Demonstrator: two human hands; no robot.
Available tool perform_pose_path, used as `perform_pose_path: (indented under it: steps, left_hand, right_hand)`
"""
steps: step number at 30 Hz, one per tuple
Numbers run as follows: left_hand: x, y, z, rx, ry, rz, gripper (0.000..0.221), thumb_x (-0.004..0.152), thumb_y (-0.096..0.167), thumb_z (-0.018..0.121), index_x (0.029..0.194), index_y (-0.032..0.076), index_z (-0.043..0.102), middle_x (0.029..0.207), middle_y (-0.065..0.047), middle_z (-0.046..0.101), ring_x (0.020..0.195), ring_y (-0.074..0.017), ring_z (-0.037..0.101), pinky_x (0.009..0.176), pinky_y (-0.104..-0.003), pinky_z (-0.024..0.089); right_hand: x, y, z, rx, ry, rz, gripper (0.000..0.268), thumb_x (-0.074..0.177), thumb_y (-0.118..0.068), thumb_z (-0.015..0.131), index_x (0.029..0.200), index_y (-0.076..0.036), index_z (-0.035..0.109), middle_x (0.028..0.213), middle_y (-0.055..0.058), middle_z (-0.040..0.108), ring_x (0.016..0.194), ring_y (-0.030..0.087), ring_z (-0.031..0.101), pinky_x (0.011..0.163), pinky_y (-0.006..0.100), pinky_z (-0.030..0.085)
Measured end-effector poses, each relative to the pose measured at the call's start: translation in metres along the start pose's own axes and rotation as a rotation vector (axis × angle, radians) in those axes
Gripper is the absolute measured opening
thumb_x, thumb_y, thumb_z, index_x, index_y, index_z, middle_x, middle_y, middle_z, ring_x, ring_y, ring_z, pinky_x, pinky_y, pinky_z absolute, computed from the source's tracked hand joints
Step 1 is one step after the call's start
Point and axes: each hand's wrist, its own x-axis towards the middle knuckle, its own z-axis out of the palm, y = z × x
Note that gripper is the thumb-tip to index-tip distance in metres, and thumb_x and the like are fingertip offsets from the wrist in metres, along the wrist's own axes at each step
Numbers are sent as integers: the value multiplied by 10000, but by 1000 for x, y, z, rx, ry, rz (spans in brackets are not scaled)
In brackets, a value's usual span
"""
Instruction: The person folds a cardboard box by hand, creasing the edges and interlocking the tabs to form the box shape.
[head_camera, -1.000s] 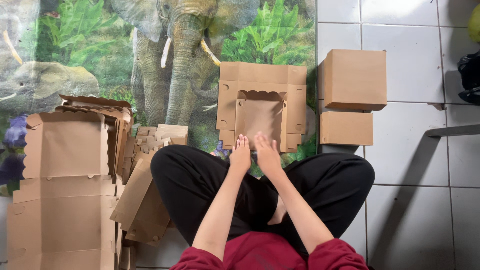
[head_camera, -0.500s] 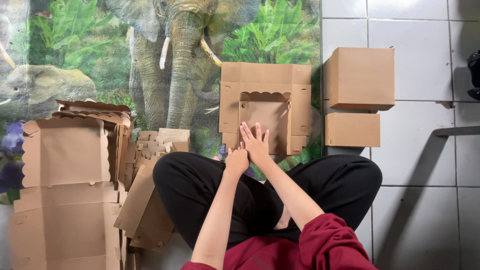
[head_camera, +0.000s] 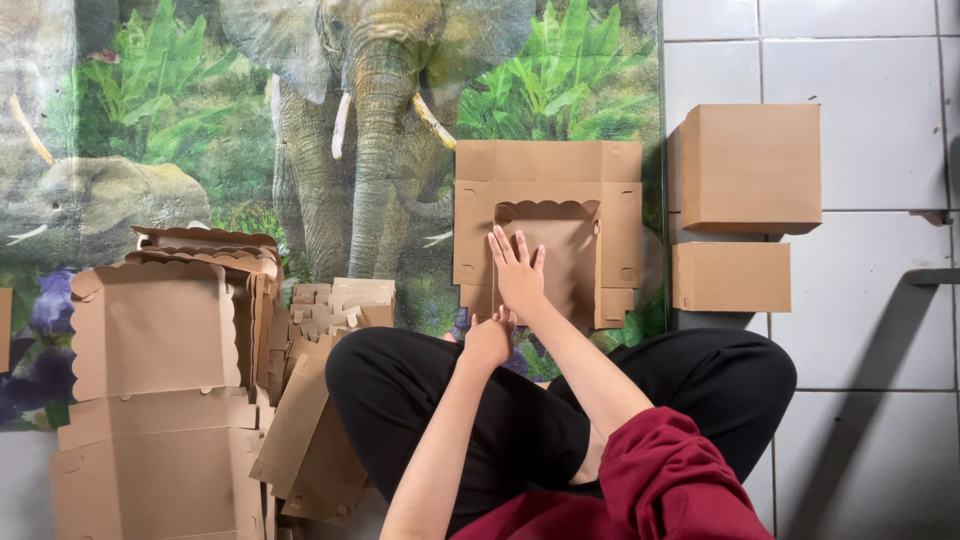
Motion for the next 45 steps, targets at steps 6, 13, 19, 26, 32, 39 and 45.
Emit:
perform_pose_path:
  steps: [6, 13, 19, 26, 32, 39, 45]
  left_hand:
    - [24, -9, 31, -1, -12, -52, 599, 867, 115, 319, 1465, 77, 328, 1527, -112, 294, 1387, -239, 345, 1102, -624, 166]
    - [-20, 3, -1, 9, 0, -104, 582, 907, 143, 376, 1481, 100, 286, 1554, -56, 260, 1426, -222, 257, 1107, -649, 5]
    - [-39, 13, -14, 15, -104, -208, 650, 902, 57, 343, 1514, 112, 130, 1591, -56, 97, 1446, -296, 146, 1094, -661, -95]
    - [-27, 12, -3, 60, -177, -200, 704, 884, 65, 380, 1524, 119, 90, 1595, -61, 46, 1450, -319, 121, 1121, -631, -32]
    - [9, -9, 41, 77, -219, -192, 686, 875, 101, 326, 1513, 85, 73, 1589, -70, 45, 1453, -300, 101, 1111, -638, -4]
    - [-5, 4, 37, 79, -199, -228, 662, 903, 58, 291, 1521, 83, 58, 1596, -63, 30, 1461, -291, 70, 1124, -598, 43]
    - [-54, 26, 3, 121, -148, -214, 609, 933, 46, 268, 1522, 66, 113, 1596, -65, 97, 1459, -282, 130, 1138, -553, 81]
  right_hand:
    - [23, -1, -1, 25, -19, 34, 687, 954, 2, 253, 1525, -258, -27, 1585, -121, -128, 1461, 297, -40, 1109, 664, 32]
    - [16, 0, 5, -52, 72, 11, 686, 948, 19, 224, 1526, -230, -50, 1589, -89, -135, 1462, 291, -61, 1098, 671, 16]
    - [-7, -2, 18, -147, 115, -5, 684, 950, -12, 262, 1531, -206, -42, 1598, -55, -120, 1463, 291, -65, 1109, 655, 37]
    - [-47, 1, 39, -196, 143, -58, 757, 923, -190, 403, 1530, -208, -50, 1590, -53, -153, 1445, 355, -111, 1075, 702, 9]
    - [-64, 10, 66, -235, 164, -114, 812, 899, -326, 485, 1535, -209, -7, 1595, -51, -116, 1442, 369, -100, 1067, 706, -6]
    - [-97, 10, 68, -110, 2, -149, 626, 999, -328, 308, 1531, -230, -7, 1588, -77, -141, 1438, 358, -134, 1078, 696, -29]
    - [-123, 4, 66, -87, -78, -139, 655, 988, -207, 324, 1528, -216, -46, 1580, -65, -180, 1431, 372, -153, 1077, 704, -18]
